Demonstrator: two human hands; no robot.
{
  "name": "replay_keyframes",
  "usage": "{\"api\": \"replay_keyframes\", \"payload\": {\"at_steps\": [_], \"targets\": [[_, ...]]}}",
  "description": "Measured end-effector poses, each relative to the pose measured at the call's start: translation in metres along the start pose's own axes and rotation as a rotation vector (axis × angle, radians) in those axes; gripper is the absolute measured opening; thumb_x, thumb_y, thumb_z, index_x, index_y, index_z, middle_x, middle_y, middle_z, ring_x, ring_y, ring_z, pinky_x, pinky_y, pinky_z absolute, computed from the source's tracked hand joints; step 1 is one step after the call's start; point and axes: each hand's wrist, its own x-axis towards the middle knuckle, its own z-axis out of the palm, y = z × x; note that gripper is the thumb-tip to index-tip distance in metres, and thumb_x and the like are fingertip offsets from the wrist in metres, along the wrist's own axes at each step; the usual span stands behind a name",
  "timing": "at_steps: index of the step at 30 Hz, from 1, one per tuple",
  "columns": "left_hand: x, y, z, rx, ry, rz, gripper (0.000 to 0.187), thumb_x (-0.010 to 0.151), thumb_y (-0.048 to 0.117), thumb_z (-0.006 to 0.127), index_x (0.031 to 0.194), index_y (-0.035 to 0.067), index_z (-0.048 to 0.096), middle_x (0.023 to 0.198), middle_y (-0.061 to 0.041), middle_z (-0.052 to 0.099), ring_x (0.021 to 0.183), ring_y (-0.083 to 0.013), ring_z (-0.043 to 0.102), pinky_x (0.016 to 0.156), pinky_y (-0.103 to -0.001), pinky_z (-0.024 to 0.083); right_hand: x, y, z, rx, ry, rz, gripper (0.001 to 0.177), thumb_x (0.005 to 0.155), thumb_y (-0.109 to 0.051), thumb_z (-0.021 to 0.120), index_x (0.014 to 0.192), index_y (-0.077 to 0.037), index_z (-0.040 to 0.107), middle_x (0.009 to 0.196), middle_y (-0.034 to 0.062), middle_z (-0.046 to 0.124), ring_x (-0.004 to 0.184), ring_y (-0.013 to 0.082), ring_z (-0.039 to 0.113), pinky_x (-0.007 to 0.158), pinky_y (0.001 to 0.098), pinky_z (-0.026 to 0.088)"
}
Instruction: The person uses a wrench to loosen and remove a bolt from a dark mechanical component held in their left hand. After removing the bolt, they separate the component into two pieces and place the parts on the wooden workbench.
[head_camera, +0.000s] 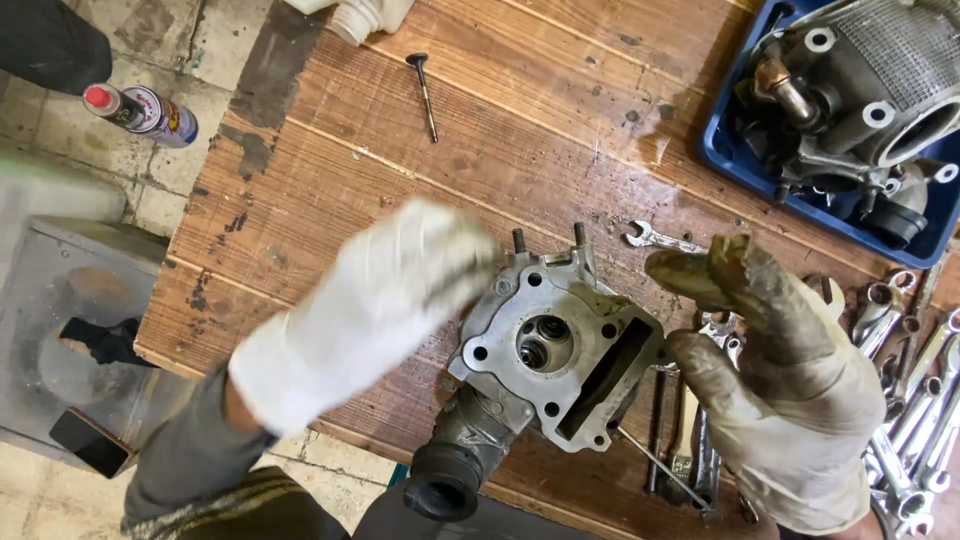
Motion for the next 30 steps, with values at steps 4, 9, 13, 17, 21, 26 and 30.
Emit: {"api": "replay_keyframes", "payload": {"at_steps": [4,9,13,17,21,26,30], "targets": [[-0.019,0.028,-0.011,-0.301,-0.017,0.075,0.081,0.1,-0.004,0.085,0.155,0.015,0.029,0.11,-0.009,0.062,0.09,-0.0213,0.06,0.079,-0.033,0.065,-0.01,-0.004,0.003,0.043,0.019,0.125,0.063,0.093,-0.004,0.069,0.151,-0.002,0.043,0.138,0.0242,0.065,0.125,0.0323,0.075,0.119,0.0422,0.062],[-0.012,0.048,-0.025,-0.189,-0.244,0.022,0.014,0.105,0.008,0.058,0.115,0.001,0.063,0.088,-0.009,0.052,0.077,-0.027,0.046,0.068,-0.041,0.044,-0.018,-0.005,0.006,-0.021,0.016,0.219,0.055,0.095,-0.005,0.067,0.147,-0.005,0.048,0.131,0.0178,0.069,0.122,0.0285,0.075,0.117,0.0382,0.058],[-0.01,0.052,-0.021,-0.117,-0.318,0.032,0.011,0.102,-0.001,0.055,0.11,0.0,0.062,0.078,-0.007,0.043,0.071,-0.0252,0.041,0.06,-0.041,0.039,-0.02,-0.001,0.007,-0.117,-0.051,0.172,0.058,0.097,-0.008,0.068,0.15,-0.009,0.046,0.131,0.0139,0.071,0.122,0.0248,0.075,0.115,0.0359,0.059],[-0.005,0.056,-0.026,0.204,-0.322,0.113,0.018,0.104,0.006,0.046,0.111,0.005,0.062,0.077,-0.004,0.042,0.072,-0.0232,0.042,0.063,-0.038,0.04,-0.02,-0.005,0.009,-0.135,-0.074,0.194,0.057,0.099,-0.005,0.065,0.151,-0.011,0.043,0.132,0.015,0.072,0.124,0.024,0.074,0.114,0.0342,0.057],[-0.006,0.056,-0.019,0.257,-0.295,0.107,0.018,0.101,0.002,0.044,0.108,0.005,0.061,0.076,-0.002,0.041,0.071,-0.0215,0.041,0.064,-0.036,0.04,-0.022,-0.004,0.012,-0.049,-0.036,0.183,0.055,0.098,-0.004,0.064,0.149,-0.007,0.044,0.132,0.0188,0.07,0.124,0.0288,0.074,0.114,0.0367,0.059],[-0.004,0.057,-0.017,0.244,-0.28,0.099,0.016,0.107,0.009,0.046,0.109,0.004,0.061,0.077,-0.003,0.044,0.073,-0.0221,0.043,0.066,-0.037,0.04,-0.025,-0.004,0.011,-0.168,-0.056,0.163,0.057,0.098,-0.005,0.067,0.15,-0.009,0.044,0.133,0.0168,0.071,0.126,0.0266,0.073,0.113,0.0351,0.056],[-0.004,0.059,-0.014,0.241,-0.269,0.106,0.018,0.105,0.005,0.045,0.109,0.002,0.063,0.075,-0.004,0.042,0.071,-0.0224,0.042,0.062,-0.037,0.039,-0.028,-0.002,0.011,-0.222,-0.047,0.161,0.057,0.097,-0.006,0.068,0.149,-0.008,0.046,0.132,0.0151,0.072,0.125,0.0258,0.073,0.113,0.0351,0.056]]}}
